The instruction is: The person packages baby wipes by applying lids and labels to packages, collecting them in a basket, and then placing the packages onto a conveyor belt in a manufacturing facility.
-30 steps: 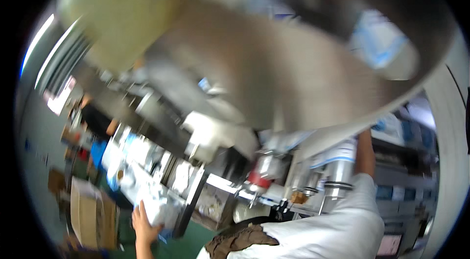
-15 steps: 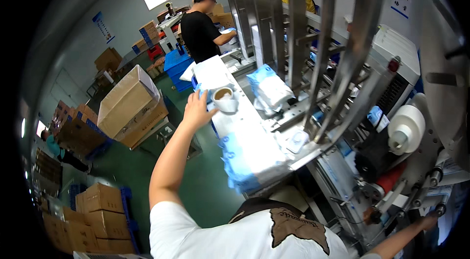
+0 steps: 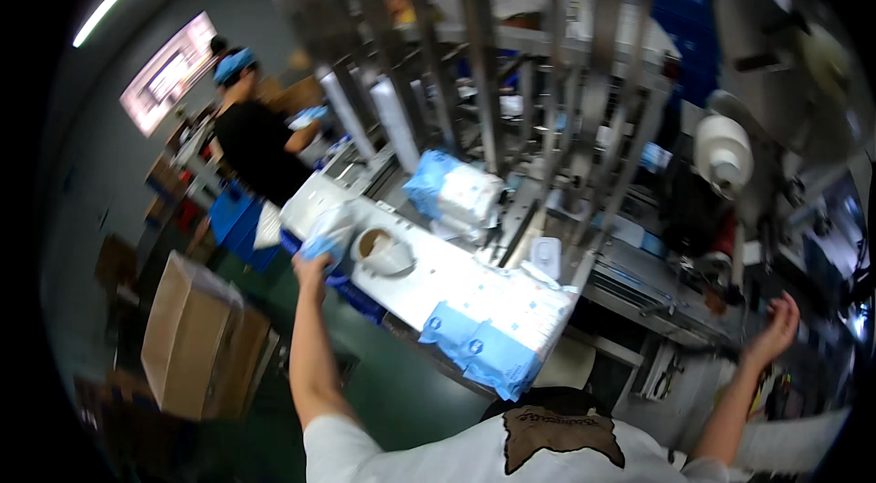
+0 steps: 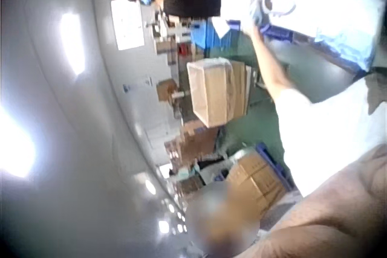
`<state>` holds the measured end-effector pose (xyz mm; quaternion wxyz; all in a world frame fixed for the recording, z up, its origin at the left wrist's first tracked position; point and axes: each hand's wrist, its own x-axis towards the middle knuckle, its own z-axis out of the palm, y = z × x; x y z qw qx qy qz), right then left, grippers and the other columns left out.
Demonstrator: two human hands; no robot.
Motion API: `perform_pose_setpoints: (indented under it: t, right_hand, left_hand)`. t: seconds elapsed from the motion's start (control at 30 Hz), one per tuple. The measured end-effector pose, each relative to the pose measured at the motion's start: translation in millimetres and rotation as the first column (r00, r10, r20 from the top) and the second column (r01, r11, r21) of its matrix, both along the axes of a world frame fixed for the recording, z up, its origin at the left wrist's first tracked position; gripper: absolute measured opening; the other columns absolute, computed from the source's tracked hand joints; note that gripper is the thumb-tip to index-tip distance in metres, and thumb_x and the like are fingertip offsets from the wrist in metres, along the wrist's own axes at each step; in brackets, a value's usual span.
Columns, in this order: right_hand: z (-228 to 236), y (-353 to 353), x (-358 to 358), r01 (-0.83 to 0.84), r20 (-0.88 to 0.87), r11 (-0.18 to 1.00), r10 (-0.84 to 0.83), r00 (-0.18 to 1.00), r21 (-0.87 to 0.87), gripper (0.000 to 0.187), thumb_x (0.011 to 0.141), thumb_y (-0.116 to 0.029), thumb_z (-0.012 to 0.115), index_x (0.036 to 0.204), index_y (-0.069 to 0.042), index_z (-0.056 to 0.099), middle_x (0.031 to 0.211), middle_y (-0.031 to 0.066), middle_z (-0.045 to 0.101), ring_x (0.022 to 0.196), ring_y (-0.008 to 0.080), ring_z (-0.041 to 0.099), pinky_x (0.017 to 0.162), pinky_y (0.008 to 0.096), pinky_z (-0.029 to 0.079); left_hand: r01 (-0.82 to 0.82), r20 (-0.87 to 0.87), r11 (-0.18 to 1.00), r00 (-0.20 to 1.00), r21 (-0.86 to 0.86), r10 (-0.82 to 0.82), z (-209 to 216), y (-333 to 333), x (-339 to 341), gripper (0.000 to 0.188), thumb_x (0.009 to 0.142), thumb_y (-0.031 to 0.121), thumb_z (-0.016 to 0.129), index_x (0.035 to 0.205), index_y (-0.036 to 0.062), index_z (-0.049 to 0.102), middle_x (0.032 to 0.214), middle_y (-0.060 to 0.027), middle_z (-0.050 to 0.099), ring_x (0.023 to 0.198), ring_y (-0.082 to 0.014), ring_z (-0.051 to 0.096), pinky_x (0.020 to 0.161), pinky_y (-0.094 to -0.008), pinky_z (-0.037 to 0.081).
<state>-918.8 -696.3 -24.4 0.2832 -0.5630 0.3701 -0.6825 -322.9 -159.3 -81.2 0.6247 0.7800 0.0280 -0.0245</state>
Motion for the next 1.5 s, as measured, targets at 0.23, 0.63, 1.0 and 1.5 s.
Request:
perform_pose_setpoints:
  t: [0.23,0.63,1.0,1.5]
  right_hand:
    - [40.3,145.9,131.8,-0.769,-0.608,0.559,0.504,0.613,-0.311,0.035,0.074,-0.007,0.069,0.108,-0.009,0.061,0.108,0.0088,0.061,0.096,0.0264,0.06,0.075,0.0328,0.051]
    - [17.7,119.8,88.0,-0.202,-0.207,0.392,0.032,0.978,-0.898,0.057,0.087,-0.049,0.046,0.138,-0.04,0.022,0.133,0.0143,0.039,0.12,0.0366,0.039,0.105,0.0639,0.014]
    - [-16.6,-157.6,-65.2,-0.186,0.822,0.982,0.136,0.553,-0.037,0.049,0.087,-0.017,0.058,0.131,-0.006,0.039,0.13,0.0121,0.046,0.12,0.0285,0.044,0.099,0.0424,0.037]
    - [-93.1,-510.1,-103.4,0.103,0.686,0.836,-0.506,0.523,0.539,0.087,0.059,0.01,0.076,0.129,-0.014,0.03,0.124,0.0131,0.048,0.109,0.0339,0.052,0.09,0.0498,0.049]
  left_hand:
    - [0.219,0.068,0.616,0.963,-0.757,-0.259,83.8,-14.0,-119.9,0.057,0.072,0.031,0.061,0.118,0.0014,0.046,0.112,-0.0156,0.053,0.102,-0.0289,0.054,0.085,-0.0417,0.049]
    - [0.726,-0.292,-0.066,-0.357,-0.685,-0.887,193.7,-255.9,-397.0,0.091,0.072,0.056,0.06,0.139,0.0087,0.023,0.129,-0.0146,0.039,0.119,-0.0335,0.041,0.098,-0.052,0.037]
    - [0.883,-0.051,-0.234,-0.234,0.407,-0.971,200.8,-365.6,-397.2,0.056,0.07,0.013,0.076,0.119,0.0029,0.05,0.126,-0.0156,0.039,0.111,-0.0276,0.048,0.089,-0.0366,0.044]
    - [-0.272,0.561,0.803,0.823,0.53,-0.092,99.2,-126.7,-315.2,0.032,0.082,0.01,0.066,0.109,-0.005,0.056,0.105,-0.0175,0.058,0.099,-0.0242,0.055,0.083,-0.0349,0.048]
